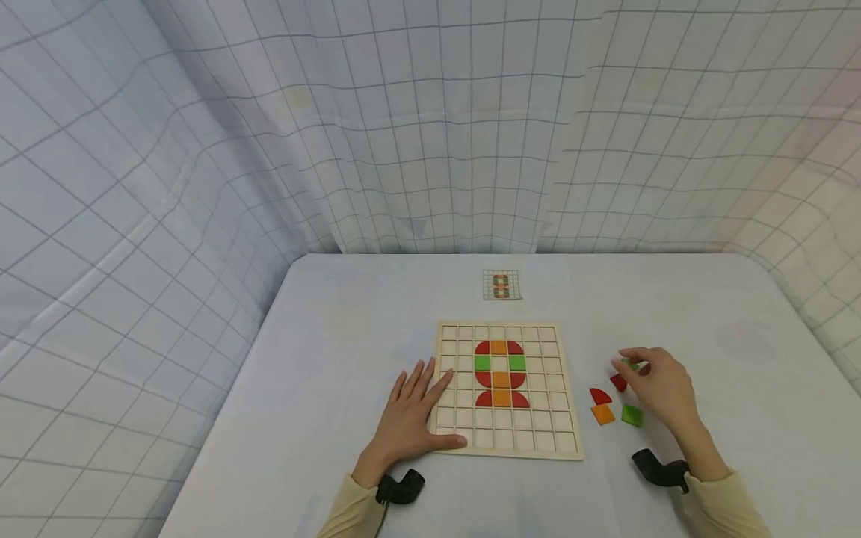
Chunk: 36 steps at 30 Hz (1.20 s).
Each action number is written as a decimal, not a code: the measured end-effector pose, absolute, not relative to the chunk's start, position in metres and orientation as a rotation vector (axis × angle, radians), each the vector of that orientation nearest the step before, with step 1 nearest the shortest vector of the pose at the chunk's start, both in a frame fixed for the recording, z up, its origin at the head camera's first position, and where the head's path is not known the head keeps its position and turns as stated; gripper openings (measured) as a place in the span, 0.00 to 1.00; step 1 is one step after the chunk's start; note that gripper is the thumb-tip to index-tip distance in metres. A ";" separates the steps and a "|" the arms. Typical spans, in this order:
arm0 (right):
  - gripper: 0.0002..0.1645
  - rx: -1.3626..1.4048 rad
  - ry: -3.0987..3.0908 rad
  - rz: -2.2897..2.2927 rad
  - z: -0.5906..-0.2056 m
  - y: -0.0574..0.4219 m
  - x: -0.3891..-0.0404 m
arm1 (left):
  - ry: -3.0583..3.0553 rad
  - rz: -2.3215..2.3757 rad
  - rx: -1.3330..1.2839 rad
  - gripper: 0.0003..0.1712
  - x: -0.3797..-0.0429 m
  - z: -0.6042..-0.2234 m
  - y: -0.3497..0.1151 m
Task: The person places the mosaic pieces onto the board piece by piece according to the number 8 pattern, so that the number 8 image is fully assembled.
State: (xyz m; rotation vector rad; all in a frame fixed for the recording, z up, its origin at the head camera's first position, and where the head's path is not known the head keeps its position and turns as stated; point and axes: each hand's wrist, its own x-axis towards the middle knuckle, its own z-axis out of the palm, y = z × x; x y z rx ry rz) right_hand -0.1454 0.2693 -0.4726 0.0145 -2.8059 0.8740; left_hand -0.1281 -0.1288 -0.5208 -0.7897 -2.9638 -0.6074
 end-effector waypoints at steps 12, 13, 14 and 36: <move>0.23 -0.134 -2.945 0.720 -0.478 0.284 -0.147 | -2.973 -0.616 -0.791 0.61 -0.128 -0.521 -0.130; 0.22 -0.133 -2.933 0.725 -0.478 0.283 -0.148 | -2.976 -0.614 -0.790 0.61 -0.128 -0.521 -0.130; 0.20 -0.134 -2.922 0.737 -0.478 0.283 -0.148 | -2.978 -0.614 -0.789 0.61 -0.128 -0.520 -0.130; 0.07 -0.029 -2.814 0.910 -0.462 0.259 -0.147 | -2.948 -0.617 -0.801 0.61 -0.128 -0.522 -0.130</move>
